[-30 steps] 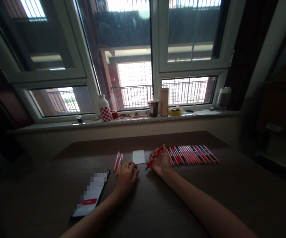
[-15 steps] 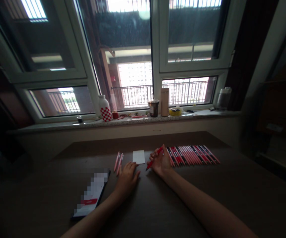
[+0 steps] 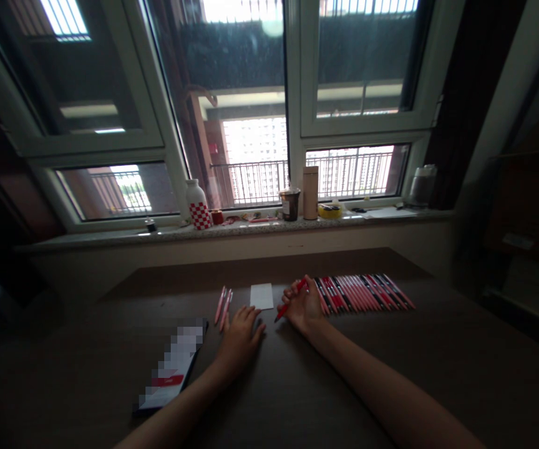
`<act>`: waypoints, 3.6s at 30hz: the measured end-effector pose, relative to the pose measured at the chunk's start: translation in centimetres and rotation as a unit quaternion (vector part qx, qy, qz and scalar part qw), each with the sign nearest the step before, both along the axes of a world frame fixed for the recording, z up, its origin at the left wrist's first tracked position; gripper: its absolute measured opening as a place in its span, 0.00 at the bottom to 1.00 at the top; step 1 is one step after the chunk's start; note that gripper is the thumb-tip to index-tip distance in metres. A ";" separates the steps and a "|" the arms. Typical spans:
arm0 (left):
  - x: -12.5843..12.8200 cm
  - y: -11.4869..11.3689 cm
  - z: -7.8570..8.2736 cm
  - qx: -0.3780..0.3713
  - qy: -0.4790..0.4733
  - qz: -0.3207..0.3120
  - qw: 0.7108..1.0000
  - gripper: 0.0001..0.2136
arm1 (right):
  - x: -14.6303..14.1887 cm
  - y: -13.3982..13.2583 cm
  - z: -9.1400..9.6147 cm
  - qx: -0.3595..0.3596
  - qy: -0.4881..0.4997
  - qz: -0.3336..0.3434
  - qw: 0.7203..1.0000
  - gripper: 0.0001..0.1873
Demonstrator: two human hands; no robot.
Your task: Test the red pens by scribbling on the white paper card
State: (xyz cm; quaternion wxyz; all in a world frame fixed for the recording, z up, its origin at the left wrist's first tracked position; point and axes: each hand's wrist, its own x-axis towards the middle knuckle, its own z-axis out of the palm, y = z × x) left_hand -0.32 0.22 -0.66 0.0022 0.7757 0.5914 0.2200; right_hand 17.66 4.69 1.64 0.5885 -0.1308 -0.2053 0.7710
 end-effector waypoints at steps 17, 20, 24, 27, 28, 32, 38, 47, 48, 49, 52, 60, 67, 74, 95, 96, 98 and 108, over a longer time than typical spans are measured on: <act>-0.1 0.0 -0.2 -0.004 -0.009 0.000 1.000 0.17 | 0.0 0.1 -0.1 0.005 0.005 0.002 1.000 0.20; -0.1 -0.1 -0.1 -0.002 -0.007 -0.001 1.000 0.17 | 0.0 0.1 -0.2 0.010 0.006 0.003 1.000 0.20; -0.1 -0.1 -0.2 0.006 0.003 0.002 1.000 0.17 | -0.1 0.0 -0.2 0.002 0.000 0.000 1.000 0.23; -0.1 0.0 -0.4 0.014 0.007 0.002 1.000 0.17 | -0.1 0.0 -0.1 0.003 0.000 0.001 1.000 0.23; -0.1 0.0 -0.4 0.015 0.007 0.002 1.000 0.18 | -0.1 -0.1 -0.1 0.004 0.001 0.002 1.000 0.23; -0.1 0.0 -0.3 0.008 0.001 0.005 1.000 0.18 | -0.1 -0.1 0.0 0.006 0.000 0.006 1.000 0.24; -0.1 0.0 -0.2 0.010 0.011 0.002 1.000 0.18 | -0.2 -0.1 0.0 -0.004 -0.004 -0.002 1.000 0.23; -0.1 0.1 -0.3 0.004 0.017 0.009 1.000 0.19 | -0.1 0.1 -0.1 -0.001 0.002 -0.007 1.000 0.21; -0.1 0.1 -0.2 0.003 0.016 0.010 1.000 0.19 | -0.1 0.1 0.0 -0.004 0.001 -0.010 1.000 0.20; -0.1 0.0 -0.1 0.002 0.016 0.011 1.000 0.19 | -0.1 0.1 0.0 -0.006 0.000 -0.012 1.000 0.19; 0.0 0.0 0.1 -0.001 0.016 0.013 1.000 0.19 | 0.0 0.3 -0.1 -0.012 -0.006 -0.021 1.000 0.10; -0.1 -0.3 0.6 0.015 0.020 0.012 1.000 0.16 | -0.2 1.0 -1.3 -0.009 -0.097 -0.123 0.988 0.09; -0.1 -0.1 0.6 0.010 0.011 0.022 1.000 0.17 | -0.6 0.7 -1.4 0.054 -0.187 -0.220 0.956 0.18; -0.2 0.0 0.3 -0.004 0.015 0.004 1.000 0.17 | -0.7 0.7 -2.0 0.121 -0.345 -0.256 0.895 0.17; -0.3 0.0 0.8 -0.005 -0.034 0.014 0.999 0.16 | -0.5 -0.1 -2.4 0.284 -0.596 -0.240 0.711 0.07; -0.3 0.0 0.7 -0.003 -0.028 0.021 0.999 0.17 | -0.5 -0.2 -2.4 0.287 -0.595 -0.230 0.715 0.06; -0.3 0.0 0.6 -0.005 -0.015 0.027 1.000 0.17 | -0.5 -0.2 -2.5 0.302 -0.594 -0.214 0.714 0.06; -0.6 -0.1 0.6 -0.006 0.006 -0.011 1.000 0.17 | -0.7 -0.3 -2.6 0.310 -0.642 -0.198 0.673 0.05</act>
